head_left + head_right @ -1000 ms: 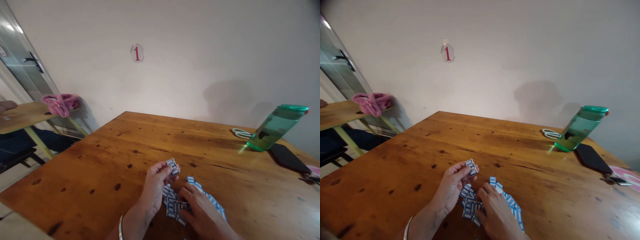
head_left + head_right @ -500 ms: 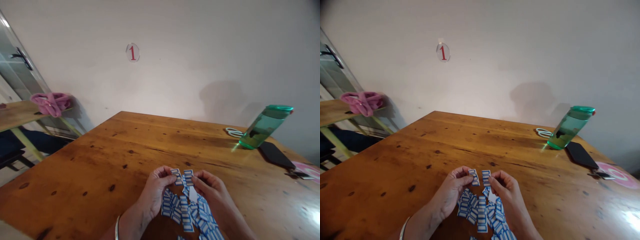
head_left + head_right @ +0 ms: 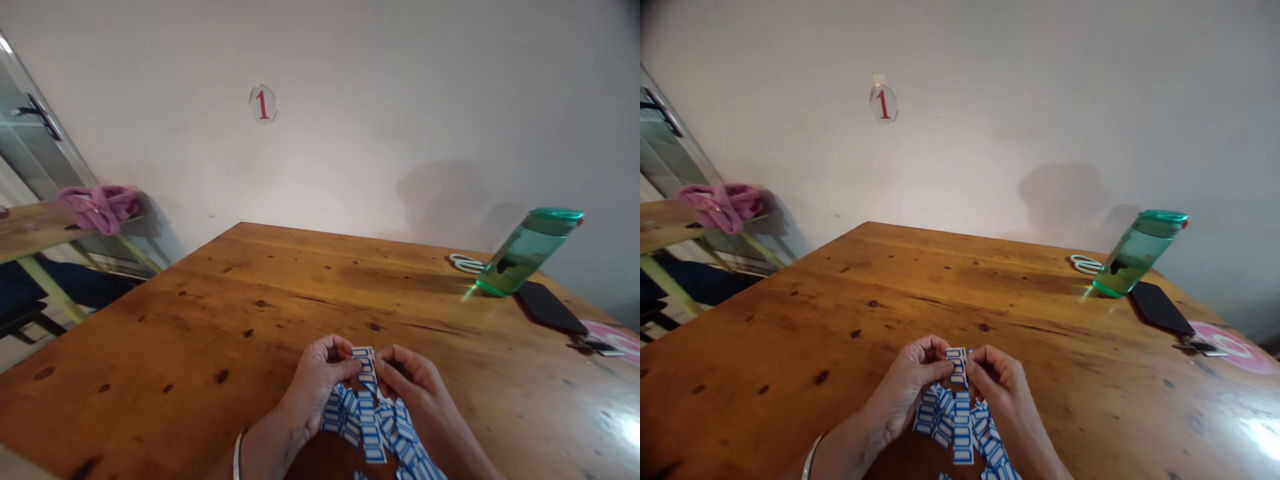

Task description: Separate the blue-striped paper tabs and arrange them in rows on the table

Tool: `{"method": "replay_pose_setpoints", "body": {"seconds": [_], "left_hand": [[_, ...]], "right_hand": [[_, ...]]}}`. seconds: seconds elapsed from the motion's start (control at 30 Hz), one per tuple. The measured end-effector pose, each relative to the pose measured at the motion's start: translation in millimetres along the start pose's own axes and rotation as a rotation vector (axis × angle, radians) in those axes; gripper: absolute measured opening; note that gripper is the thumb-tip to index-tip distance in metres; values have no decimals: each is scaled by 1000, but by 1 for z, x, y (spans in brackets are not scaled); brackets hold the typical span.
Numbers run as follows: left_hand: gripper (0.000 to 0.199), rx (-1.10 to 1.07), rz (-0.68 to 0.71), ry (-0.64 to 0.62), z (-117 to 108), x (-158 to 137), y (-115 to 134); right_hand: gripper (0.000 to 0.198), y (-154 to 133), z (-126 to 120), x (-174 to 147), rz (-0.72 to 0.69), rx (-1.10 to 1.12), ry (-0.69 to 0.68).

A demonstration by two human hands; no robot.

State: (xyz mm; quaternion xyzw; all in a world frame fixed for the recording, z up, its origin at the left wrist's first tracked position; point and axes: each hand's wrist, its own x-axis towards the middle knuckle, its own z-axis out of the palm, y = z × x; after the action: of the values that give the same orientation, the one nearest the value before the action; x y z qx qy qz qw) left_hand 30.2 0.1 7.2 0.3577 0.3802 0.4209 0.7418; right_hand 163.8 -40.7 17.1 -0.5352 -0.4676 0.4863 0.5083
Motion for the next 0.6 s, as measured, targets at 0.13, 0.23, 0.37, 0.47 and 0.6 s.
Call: {"method": "replay_pose_setpoints", "body": {"seconds": [0.13, 0.23, 0.37, 0.47, 0.6], "left_hand": [[26, 12, -1, -6, 0, -1, 2], [26, 14, -2, -4, 0, -1, 3], [24, 21, -6, -16, 0, -1, 4], [22, 34, -12, -19, 1, -1, 4], [23, 56, 28, 7, 2, -1, 2]], "right_hand": [[26, -2, 1, 0, 0, -2, -2], [26, -2, 1, 0, -3, 9, -9], [27, -1, 0, 0, -9, 11, -44], [28, -3, 1, -1, -9, 0, -50], [29, -6, 4, -1, -36, -50, -10]]}}
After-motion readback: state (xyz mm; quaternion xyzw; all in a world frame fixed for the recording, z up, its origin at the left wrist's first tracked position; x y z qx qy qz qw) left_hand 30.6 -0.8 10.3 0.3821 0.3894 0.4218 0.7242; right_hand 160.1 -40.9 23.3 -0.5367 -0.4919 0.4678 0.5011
